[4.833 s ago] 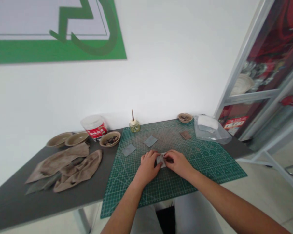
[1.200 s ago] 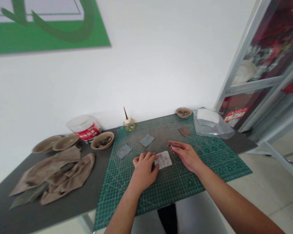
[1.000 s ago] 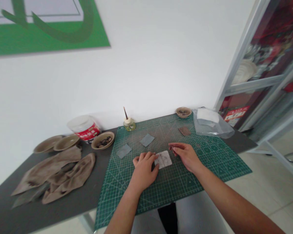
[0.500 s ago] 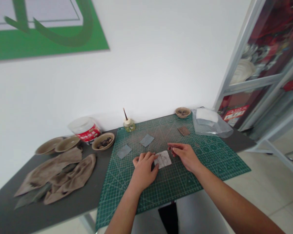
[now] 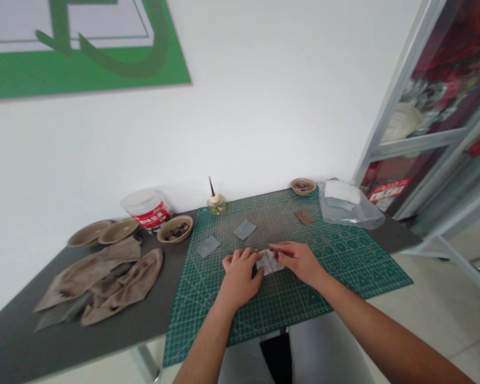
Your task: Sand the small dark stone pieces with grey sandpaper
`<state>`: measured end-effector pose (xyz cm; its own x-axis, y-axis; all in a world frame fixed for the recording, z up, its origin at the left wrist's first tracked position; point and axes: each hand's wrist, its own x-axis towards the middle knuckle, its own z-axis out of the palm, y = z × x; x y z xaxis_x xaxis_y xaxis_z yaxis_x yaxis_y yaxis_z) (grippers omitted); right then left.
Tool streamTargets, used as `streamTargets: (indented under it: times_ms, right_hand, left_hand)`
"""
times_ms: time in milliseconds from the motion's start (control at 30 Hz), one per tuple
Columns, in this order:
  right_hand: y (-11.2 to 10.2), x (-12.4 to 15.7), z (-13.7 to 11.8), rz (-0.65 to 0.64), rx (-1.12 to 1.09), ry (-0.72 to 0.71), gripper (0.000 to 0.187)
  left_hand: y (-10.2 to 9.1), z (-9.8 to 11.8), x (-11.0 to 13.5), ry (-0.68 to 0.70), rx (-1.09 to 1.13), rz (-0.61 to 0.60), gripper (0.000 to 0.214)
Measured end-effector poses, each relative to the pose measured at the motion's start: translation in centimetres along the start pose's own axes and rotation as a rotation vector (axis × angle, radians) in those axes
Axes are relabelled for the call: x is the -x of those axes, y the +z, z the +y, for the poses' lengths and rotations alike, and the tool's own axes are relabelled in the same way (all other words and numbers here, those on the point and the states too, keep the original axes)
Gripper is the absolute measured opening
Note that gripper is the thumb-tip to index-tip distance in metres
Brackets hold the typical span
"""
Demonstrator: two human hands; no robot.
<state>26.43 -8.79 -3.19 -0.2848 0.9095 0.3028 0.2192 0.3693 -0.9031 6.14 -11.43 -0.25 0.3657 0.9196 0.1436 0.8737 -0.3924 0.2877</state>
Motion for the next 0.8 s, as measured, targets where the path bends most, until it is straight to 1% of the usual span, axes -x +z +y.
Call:
streamTargets:
  times_ms: [67,133,200,300,400,533,700,800]
  right_hand:
    - [0.6,0.2,-0.4,-0.088,0.206,-0.111,0.033]
    - [1.2,0.5,-0.7,-0.155,0.366,-0.177,0.035]
    - [1.6,0.8,-0.7,-0.168,0.491,-0.198,0.036]
    - [1.8,1.1,-0.7,-0.169,0.607,-0.220,0.029]
    - [1.7,1.0,-0.6,-0.143,0.652,-0.229,0.022]
    - [2.0,0.7,-0.6,-0.082,0.657,-0.188,0.020]
    - [1.9,0.8,-0.5,-0.121,0.677,-0.199,0.015]
    - [1.8,0.8,-0.4,-0.086,0.697,-0.183,0.013]
  left_hand:
    - [0.0,0.0,0.1,0.003,0.003,0.012,0.030]
    - [0.1,-0.1,0.2,0.011,0.004,0.029,0.029]
    - [0.2,-0.1,0.3,0.023,0.004,0.044,0.031]
    - [0.3,-0.2,0.4,0.027,0.003,0.053,0.031]
    - [0.3,-0.4,0.6,0.026,-0.002,0.063,0.030]
    - [0.4,-0.5,0.7,0.038,-0.006,0.071,0.029]
    - [0.6,-0.5,0.8,0.030,-0.011,0.079,0.028]
    - [0.6,-0.5,0.8,0.035,-0.020,0.078,0.027]
